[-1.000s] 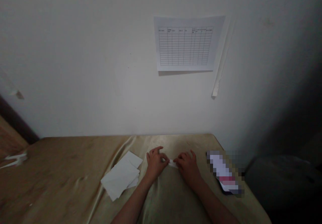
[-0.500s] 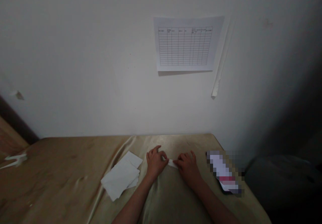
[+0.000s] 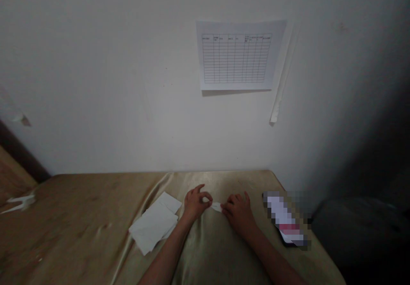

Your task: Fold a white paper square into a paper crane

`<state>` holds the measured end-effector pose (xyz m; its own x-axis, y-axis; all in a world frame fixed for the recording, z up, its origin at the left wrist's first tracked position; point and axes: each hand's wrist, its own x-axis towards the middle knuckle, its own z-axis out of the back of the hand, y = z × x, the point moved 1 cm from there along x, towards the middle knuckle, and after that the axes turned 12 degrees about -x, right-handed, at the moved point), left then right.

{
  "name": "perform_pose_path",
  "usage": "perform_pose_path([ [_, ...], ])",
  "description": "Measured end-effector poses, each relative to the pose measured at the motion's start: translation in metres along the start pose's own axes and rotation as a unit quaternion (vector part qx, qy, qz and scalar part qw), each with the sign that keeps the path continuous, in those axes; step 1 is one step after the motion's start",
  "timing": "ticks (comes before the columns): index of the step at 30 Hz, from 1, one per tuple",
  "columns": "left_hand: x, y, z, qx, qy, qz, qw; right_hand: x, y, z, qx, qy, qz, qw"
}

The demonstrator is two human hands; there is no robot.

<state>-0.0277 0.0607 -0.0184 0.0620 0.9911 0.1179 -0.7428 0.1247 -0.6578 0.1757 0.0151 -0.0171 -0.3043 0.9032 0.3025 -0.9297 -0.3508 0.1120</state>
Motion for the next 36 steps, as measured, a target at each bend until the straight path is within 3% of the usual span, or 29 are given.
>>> perform_pose_path([
  [12, 0.000, 0.011, -0.002, 0.008, 0.029, -0.033, 0.999, -0.001, -0.001, -0.001, 0.006, 0.004, -0.003, 1.000],
  [22, -0.011, 0.002, 0.004, -0.032, -0.044, -0.114, 0.992, -0.001, 0.000, -0.003, 0.021, -0.009, -0.023, 0.999],
  [26, -0.022, -0.009, 0.003, 0.001, 0.000, -0.151, 0.989, -0.001, 0.000, -0.007, 0.004, -0.014, -0.048, 0.999],
  [30, -0.032, -0.013, -0.001, 0.032, 0.037, -0.142, 0.989, -0.001, 0.000, -0.009, 0.003, -0.013, -0.055, 0.998],
  [36, -0.041, -0.014, -0.003, 0.061, 0.026, -0.134, 0.989, 0.000, 0.000, -0.007, 0.004, -0.011, -0.054, 0.998],
])
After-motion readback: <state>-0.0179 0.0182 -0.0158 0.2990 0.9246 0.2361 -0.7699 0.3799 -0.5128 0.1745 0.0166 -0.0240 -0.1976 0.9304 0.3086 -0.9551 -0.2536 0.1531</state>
